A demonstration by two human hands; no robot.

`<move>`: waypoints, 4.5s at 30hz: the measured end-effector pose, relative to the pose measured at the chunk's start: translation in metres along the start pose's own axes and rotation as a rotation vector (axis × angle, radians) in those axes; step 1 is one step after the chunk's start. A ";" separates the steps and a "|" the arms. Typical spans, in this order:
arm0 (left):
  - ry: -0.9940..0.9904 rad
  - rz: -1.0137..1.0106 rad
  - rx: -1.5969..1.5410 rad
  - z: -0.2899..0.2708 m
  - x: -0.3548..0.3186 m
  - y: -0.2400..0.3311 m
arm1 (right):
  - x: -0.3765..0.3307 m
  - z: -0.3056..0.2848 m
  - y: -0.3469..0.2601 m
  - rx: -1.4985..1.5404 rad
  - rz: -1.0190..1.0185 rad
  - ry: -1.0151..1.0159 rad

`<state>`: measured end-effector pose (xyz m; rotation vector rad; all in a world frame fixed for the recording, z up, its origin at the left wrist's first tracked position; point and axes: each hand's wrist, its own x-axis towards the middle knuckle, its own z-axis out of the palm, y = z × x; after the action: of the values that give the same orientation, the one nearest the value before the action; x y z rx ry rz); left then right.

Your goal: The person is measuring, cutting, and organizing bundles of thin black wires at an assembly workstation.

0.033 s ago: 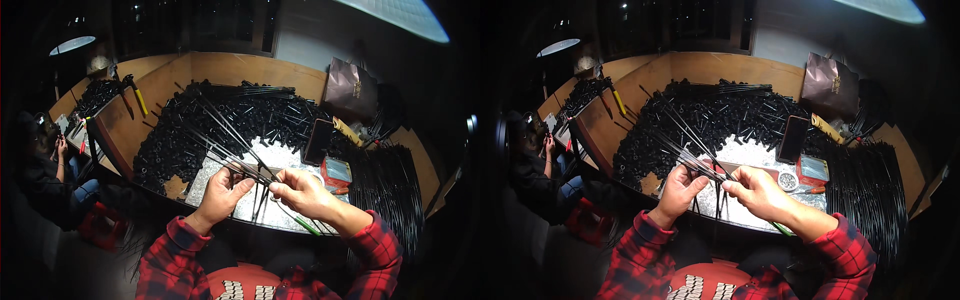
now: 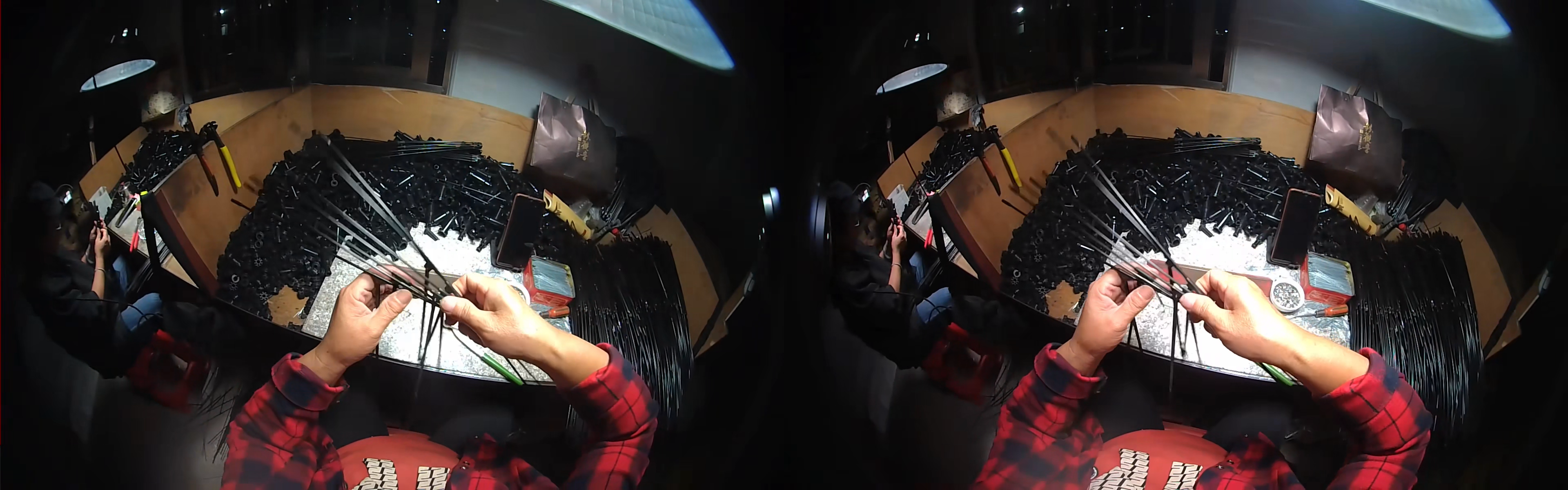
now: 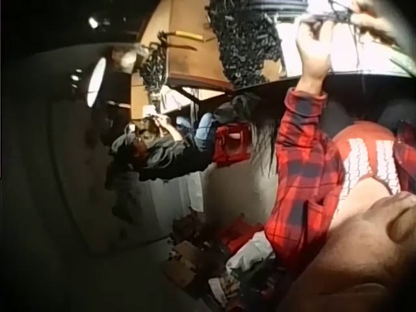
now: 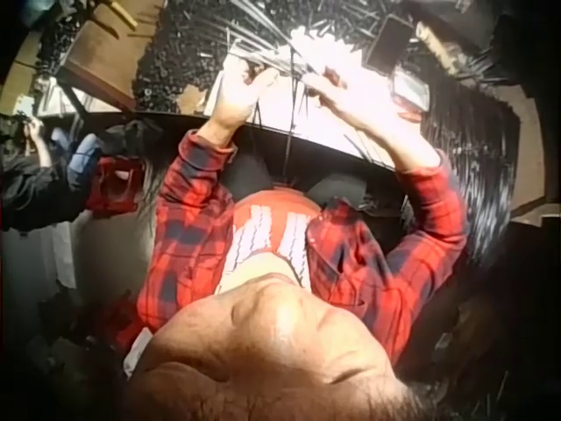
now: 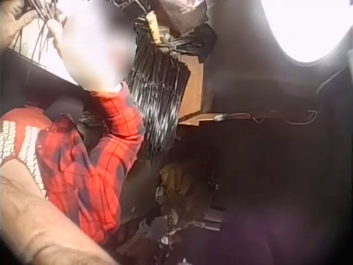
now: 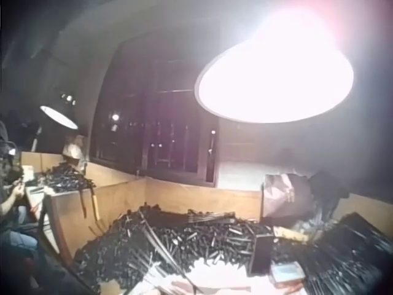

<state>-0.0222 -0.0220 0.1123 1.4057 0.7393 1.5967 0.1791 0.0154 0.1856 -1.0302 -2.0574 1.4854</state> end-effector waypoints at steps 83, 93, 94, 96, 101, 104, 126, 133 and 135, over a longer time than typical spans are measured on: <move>0.388 0.118 0.411 -0.003 0.012 0.015 | -0.075 0.003 0.092 -0.163 -0.082 0.013; 0.363 0.167 0.476 0.005 0.006 0.017 | -0.116 -0.177 0.206 -1.017 0.379 0.878; 0.364 0.165 0.477 0.007 0.007 0.016 | -0.114 -0.176 0.209 -1.016 0.379 0.876; 0.370 0.147 0.435 0.014 0.009 0.016 | -0.112 -0.174 0.213 -0.982 0.487 0.840; 0.298 0.175 0.557 0.007 0.003 0.017 | -0.102 -0.179 0.229 -1.089 0.492 0.857; 0.267 0.213 0.573 0.013 0.001 0.023 | -0.100 -0.181 0.222 -1.107 0.425 0.866; 0.118 0.100 0.275 0.040 0.002 0.015 | -0.068 0.020 0.064 -0.353 -0.555 0.351; 0.102 -0.034 0.159 0.034 0.009 0.017 | -0.066 0.038 0.080 0.114 -0.265 0.213; 0.064 -0.047 0.163 0.030 0.011 0.019 | -0.067 0.041 0.078 0.336 -0.125 0.136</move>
<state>0.0032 -0.0239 0.1399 1.4472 0.9520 1.5796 0.2199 -0.0480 0.1046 -0.8289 -1.6730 1.5801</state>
